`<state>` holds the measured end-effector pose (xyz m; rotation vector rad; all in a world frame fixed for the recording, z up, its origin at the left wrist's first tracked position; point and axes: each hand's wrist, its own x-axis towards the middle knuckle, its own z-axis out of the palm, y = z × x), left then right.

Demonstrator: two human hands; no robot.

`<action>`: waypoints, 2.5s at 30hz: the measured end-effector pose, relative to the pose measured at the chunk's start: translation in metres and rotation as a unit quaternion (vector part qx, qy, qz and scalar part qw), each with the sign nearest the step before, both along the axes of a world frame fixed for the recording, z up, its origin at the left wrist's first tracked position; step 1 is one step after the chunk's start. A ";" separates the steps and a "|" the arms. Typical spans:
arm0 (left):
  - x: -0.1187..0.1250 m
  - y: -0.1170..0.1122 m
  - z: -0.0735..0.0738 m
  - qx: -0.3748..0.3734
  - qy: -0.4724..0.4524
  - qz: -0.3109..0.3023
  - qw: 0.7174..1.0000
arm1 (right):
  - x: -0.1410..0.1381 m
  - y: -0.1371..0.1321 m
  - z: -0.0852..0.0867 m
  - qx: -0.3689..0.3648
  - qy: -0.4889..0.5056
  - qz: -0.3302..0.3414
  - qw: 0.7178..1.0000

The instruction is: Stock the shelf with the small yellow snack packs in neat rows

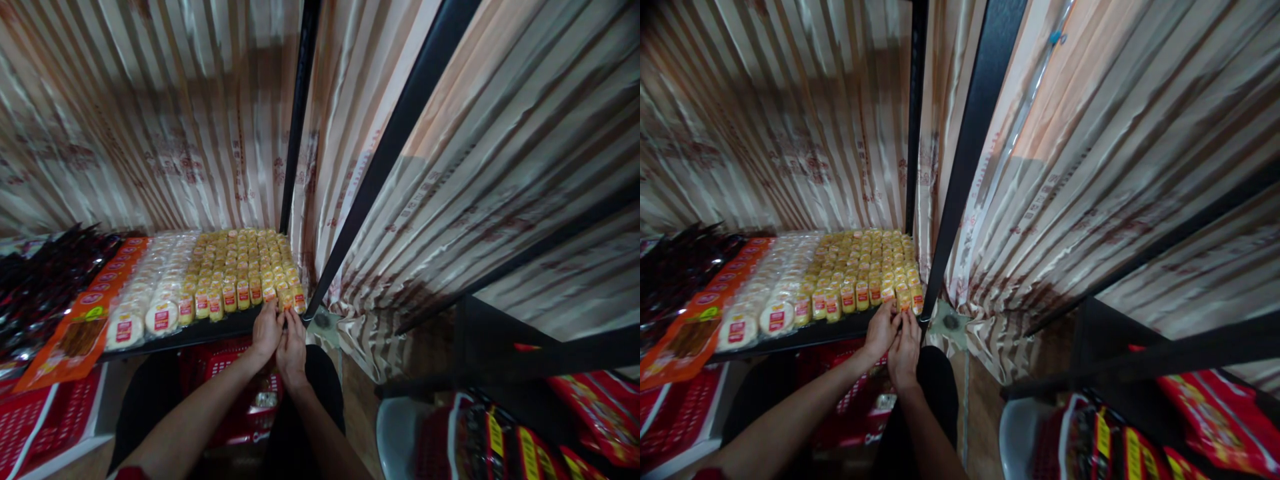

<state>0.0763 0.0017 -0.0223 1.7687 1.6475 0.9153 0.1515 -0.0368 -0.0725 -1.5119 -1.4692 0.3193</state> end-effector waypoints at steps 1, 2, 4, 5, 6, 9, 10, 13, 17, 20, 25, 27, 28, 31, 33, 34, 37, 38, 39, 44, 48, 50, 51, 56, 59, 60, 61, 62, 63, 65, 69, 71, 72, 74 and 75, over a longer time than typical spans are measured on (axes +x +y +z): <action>0.000 0.000 0.000 0.006 0.003 -0.001 1.000 | 0.000 0.001 -0.001 0.003 -0.002 0.001 1.000; 0.000 0.000 -0.001 0.012 0.008 -0.002 1.000 | 0.000 0.001 -0.002 0.005 -0.005 0.003 1.000; 0.000 0.000 -0.001 0.019 0.017 0.000 1.000 | 0.000 0.003 -0.004 0.009 -0.013 0.007 1.000; 0.000 0.001 -0.001 0.020 0.021 0.002 1.000 | 0.000 0.003 -0.005 0.010 -0.018 0.008 1.000; 0.000 0.001 -0.001 0.020 0.026 0.002 0.999 | 0.001 0.004 -0.006 0.012 -0.021 0.009 1.000; 0.001 0.001 0.000 0.025 0.031 0.000 0.999 | 0.001 0.004 -0.007 0.024 -0.029 0.007 0.999; 0.001 0.000 0.001 0.031 0.025 0.000 0.999 | 0.001 0.003 -0.006 0.029 -0.031 0.007 0.999; -0.004 -0.006 0.003 0.050 -0.023 0.016 0.998 | -0.001 -0.001 0.002 0.041 -0.036 0.012 0.998; -0.021 -0.020 0.001 0.058 -0.074 0.081 0.992 | -0.015 -0.013 0.015 0.049 -0.049 0.052 0.996; -0.040 -0.025 -0.006 0.060 -0.083 0.121 0.987 | -0.031 -0.018 0.017 0.042 -0.056 0.087 0.994; -0.065 -0.012 -0.014 0.026 -0.096 0.118 0.988 | -0.054 -0.010 0.008 0.034 -0.061 0.113 0.991; -0.067 -0.005 -0.013 0.018 -0.087 0.117 0.989 | -0.058 -0.003 0.004 0.041 -0.064 0.112 0.991; -0.067 -0.001 -0.012 0.015 -0.082 0.116 0.990 | -0.059 0.001 0.003 0.045 -0.067 0.109 0.991; -0.065 0.007 -0.010 0.009 -0.076 0.110 0.991 | -0.058 0.010 -0.001 0.052 -0.083 0.101 0.990; -0.064 0.009 -0.010 0.014 -0.071 0.110 0.991 | -0.057 0.014 -0.003 0.053 -0.096 0.103 0.989; -0.064 0.010 -0.011 0.019 -0.066 0.112 0.991 | -0.056 0.015 -0.003 0.055 -0.102 0.107 0.988; -0.065 0.011 -0.014 0.052 -0.037 0.110 0.992 | -0.055 0.017 -0.005 0.057 -0.109 0.119 0.985; -0.065 0.011 -0.015 0.065 -0.026 0.106 0.992 | -0.055 0.018 -0.005 0.055 -0.107 0.120 0.985; -0.066 0.012 -0.016 0.075 -0.016 0.102 0.992 | -0.056 0.018 -0.006 0.052 -0.106 0.119 0.986; -0.069 0.013 -0.017 0.075 0.022 0.081 0.994 | -0.057 0.017 -0.003 0.024 -0.108 0.131 0.985; -0.068 0.016 -0.016 0.056 0.019 0.081 0.995 | -0.057 0.019 0.002 -0.001 -0.110 0.142 0.984; -0.068 0.016 -0.016 0.049 0.016 0.081 0.995 | -0.055 0.019 0.002 -0.009 -0.103 0.149 0.983; -0.068 0.016 -0.017 0.050 0.012 0.081 0.995 | -0.054 0.020 0.002 -0.013 -0.100 0.154 0.983; -0.069 0.011 -0.020 0.065 -0.011 0.072 0.995 | -0.052 0.019 0.000 -0.015 -0.094 0.155 0.983; -0.070 0.012 -0.020 0.058 -0.009 0.064 0.996 | -0.054 0.019 -0.002 -0.011 -0.095 0.152 0.984; -0.070 0.012 -0.021 0.057 -0.008 0.062 0.996 | -0.054 0.020 -0.003 -0.011 -0.096 0.153 0.983; -0.070 0.013 -0.021 0.058 -0.009 0.060 0.996 | -0.054 0.020 -0.004 -0.010 -0.096 0.155 0.983; -0.071 0.014 -0.022 0.061 -0.013 0.060 0.996 | -0.054 0.020 -0.005 -0.008 -0.094 0.157 0.983; -0.071 0.014 -0.022 0.064 -0.017 0.060 0.996 | -0.053 0.020 -0.006 -0.002 -0.089 0.157 0.984; -0.071 0.012 -0.024 0.072 -0.022 0.062 0.995 | -0.050 0.018 -0.007 0.021 -0.080 0.163 0.983; -0.071 0.006 -0.027 0.085 -0.004 0.050 0.995 | -0.041 0.010 -0.005 0.059 -0.080 0.129 0.987; -0.070 0.005 -0.027 0.096 0.009 0.036 0.995 | -0.037 0.009 -0.003 0.063 -0.086 0.084 0.991; -0.070 0.005 -0.026 0.100 0.015 0.031 0.994 | -0.035 0.010 -0.002 0.062 -0.090 0.066 0.992; -0.069 0.008 -0.025 0.106 0.024 0.026 0.994 | -0.032 0.015 -0.002 0.054 -0.099 0.052 0.992; -0.068 0.009 -0.024 0.107 0.027 0.024 0.994 | -0.031 0.018 -0.002 0.050 -0.105 0.052 0.992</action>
